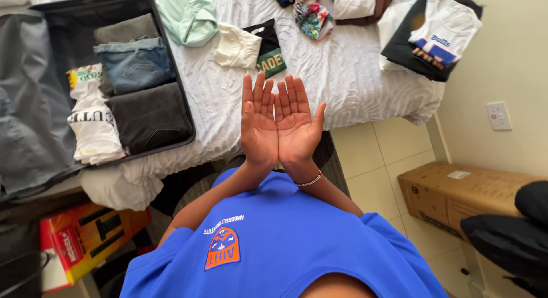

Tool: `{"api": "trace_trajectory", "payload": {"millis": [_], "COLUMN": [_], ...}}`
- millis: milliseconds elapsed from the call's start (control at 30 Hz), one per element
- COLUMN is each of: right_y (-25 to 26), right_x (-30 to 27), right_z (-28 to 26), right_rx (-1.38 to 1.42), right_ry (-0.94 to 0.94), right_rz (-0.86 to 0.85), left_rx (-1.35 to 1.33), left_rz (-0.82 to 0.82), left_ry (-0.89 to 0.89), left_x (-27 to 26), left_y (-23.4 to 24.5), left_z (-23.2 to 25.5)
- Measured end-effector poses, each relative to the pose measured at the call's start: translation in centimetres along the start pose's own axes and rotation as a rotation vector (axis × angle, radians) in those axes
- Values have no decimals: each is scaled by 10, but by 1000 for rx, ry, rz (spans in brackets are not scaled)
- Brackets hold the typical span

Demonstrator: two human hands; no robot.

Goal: The person folds shirts and shorts by hand on a bed and places them into a suitcase.

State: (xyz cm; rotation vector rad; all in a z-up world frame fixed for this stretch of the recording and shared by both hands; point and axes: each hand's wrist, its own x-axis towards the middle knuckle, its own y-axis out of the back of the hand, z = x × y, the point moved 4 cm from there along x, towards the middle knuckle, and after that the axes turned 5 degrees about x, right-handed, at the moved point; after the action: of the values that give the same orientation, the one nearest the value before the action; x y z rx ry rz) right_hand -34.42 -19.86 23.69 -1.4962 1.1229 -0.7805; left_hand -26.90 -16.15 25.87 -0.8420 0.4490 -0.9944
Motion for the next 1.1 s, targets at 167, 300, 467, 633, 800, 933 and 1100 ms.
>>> {"api": "trace_trajectory", "payload": {"millis": [167,300,467,633,800,933,1100], "right_y": [4,6,8,18,29,50,81], "right_x": [13,25,43,62,88,124,175], "right_z": [10,18,24,28,23,0,-58], "right_rx": [35,54,55,43,58,152,152], "right_ry": [-55,-58,-34,-7,-42,-113,-177], "right_rz": [13,7,37,48,59,65,107], "left_rx": [31,-6,-74,-123,-117,-173,-204], "left_rz": [43,53,60,69,104,168,285], "left_ry": [-14,-11,43,79,66,31,-86], "left_x": [10,24,46,66,87,115,159], "left_y": [6,15,25,35,40,49,57], "left_z": [2,3,2,-7,-21,-50,-87]}}
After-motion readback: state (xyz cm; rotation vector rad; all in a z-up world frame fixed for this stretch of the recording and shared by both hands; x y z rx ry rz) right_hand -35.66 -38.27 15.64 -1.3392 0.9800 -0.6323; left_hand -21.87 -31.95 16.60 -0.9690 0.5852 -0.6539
